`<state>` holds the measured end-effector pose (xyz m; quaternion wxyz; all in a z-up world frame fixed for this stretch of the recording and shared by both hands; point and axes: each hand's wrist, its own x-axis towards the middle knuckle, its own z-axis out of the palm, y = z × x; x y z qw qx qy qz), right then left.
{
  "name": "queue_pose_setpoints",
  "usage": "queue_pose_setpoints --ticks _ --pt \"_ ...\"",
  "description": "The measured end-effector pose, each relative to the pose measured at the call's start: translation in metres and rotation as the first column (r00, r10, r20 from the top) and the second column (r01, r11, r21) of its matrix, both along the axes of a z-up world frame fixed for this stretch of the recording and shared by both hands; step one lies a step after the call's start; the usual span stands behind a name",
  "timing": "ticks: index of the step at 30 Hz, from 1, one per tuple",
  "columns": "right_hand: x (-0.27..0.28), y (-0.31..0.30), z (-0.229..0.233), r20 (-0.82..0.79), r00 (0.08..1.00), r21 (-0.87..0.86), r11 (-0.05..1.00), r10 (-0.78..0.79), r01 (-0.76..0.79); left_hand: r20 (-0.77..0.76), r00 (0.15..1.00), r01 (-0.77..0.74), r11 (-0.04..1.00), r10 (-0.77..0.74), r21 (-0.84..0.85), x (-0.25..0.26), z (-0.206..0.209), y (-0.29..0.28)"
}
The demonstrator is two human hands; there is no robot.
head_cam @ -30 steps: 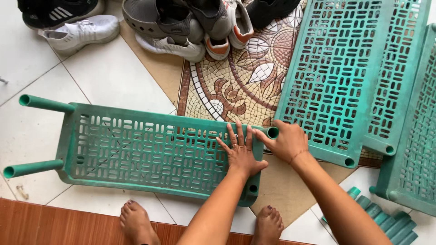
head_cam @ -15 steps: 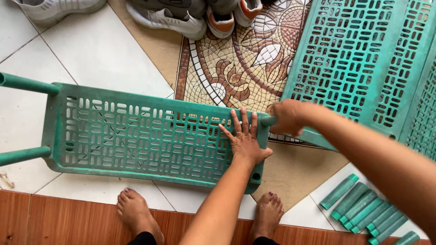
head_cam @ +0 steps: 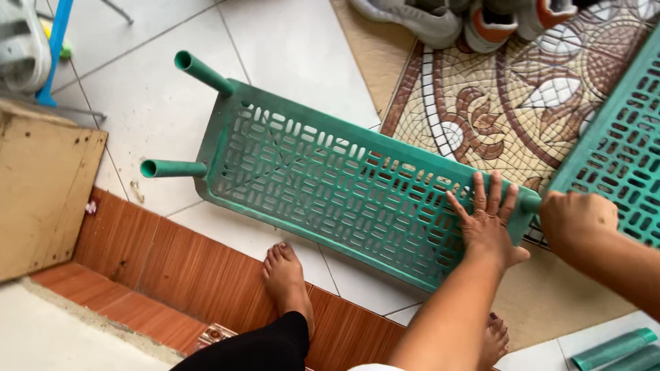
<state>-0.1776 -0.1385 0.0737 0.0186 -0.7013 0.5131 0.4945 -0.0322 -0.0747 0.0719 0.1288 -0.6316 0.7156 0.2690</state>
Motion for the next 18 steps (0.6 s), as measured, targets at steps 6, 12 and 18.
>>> queue_pose_setpoints --ticks 6,12,18 --pt "-0.006 0.018 -0.010 -0.251 0.884 -0.115 0.895 0.395 -0.432 0.030 0.999 0.030 0.998 -0.032 0.055 0.005 0.004 -0.003" --pt "-0.037 -0.076 -0.052 -0.205 0.744 0.249 0.702 -0.636 0.668 0.017 1.000 0.018 0.999 -0.019 0.041 0.003 0.002 0.000" --pt "-0.032 -0.078 -0.079 -0.204 0.800 0.371 0.712 -0.564 0.596 0.004 1.000 0.006 1.000 -0.006 0.013 0.004 0.001 0.002"
